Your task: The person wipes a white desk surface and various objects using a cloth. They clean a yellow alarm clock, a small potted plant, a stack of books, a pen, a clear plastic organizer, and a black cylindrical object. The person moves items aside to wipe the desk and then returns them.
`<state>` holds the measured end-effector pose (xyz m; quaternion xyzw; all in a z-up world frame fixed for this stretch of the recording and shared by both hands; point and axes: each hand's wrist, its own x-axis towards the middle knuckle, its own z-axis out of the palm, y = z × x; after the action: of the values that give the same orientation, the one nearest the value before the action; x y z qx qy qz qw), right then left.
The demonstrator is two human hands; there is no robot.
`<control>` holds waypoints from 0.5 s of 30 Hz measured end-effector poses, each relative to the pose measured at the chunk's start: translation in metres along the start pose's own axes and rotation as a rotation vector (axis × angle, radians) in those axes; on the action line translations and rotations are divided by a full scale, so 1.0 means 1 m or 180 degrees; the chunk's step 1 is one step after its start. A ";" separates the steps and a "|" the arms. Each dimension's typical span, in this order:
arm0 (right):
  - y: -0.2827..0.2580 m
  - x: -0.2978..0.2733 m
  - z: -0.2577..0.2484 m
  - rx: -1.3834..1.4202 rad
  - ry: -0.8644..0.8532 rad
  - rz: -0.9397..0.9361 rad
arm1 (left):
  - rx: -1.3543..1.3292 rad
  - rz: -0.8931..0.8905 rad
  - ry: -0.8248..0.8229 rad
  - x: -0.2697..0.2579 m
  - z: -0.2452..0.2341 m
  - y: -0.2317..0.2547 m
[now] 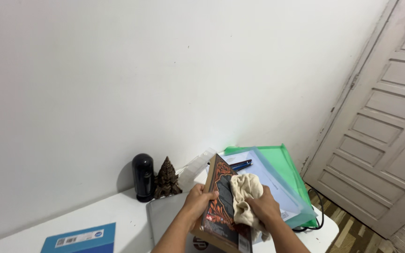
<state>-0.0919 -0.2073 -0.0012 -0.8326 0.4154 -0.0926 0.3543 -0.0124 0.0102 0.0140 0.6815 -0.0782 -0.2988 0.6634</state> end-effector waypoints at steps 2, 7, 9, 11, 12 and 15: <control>-0.009 -0.010 -0.001 -0.0088 0.0034 -0.0110 | -0.0158 0.0057 0.0086 -0.008 -0.005 0.002; -0.033 -0.031 0.005 -0.0066 -0.0127 -0.0044 | -0.0579 0.0172 0.0311 -0.033 -0.025 0.004; -0.033 -0.034 0.009 -0.0326 0.0150 -0.0344 | -0.0671 0.0093 0.0428 -0.046 -0.037 0.002; -0.037 -0.032 0.016 -0.0521 0.0199 -0.0397 | -0.0724 0.0233 0.0571 -0.062 -0.048 0.000; -0.039 -0.030 0.021 -0.0608 0.0117 -0.0271 | -0.0751 0.0303 0.0654 -0.071 -0.053 0.000; -0.048 -0.026 0.047 -0.1081 -0.0180 -0.0370 | -0.0803 0.0232 0.0997 -0.100 -0.068 -0.006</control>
<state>-0.0575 -0.1443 -0.0001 -0.9054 0.3661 -0.0180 0.2142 -0.0603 0.1193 0.0344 0.6279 0.0392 -0.1723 0.7580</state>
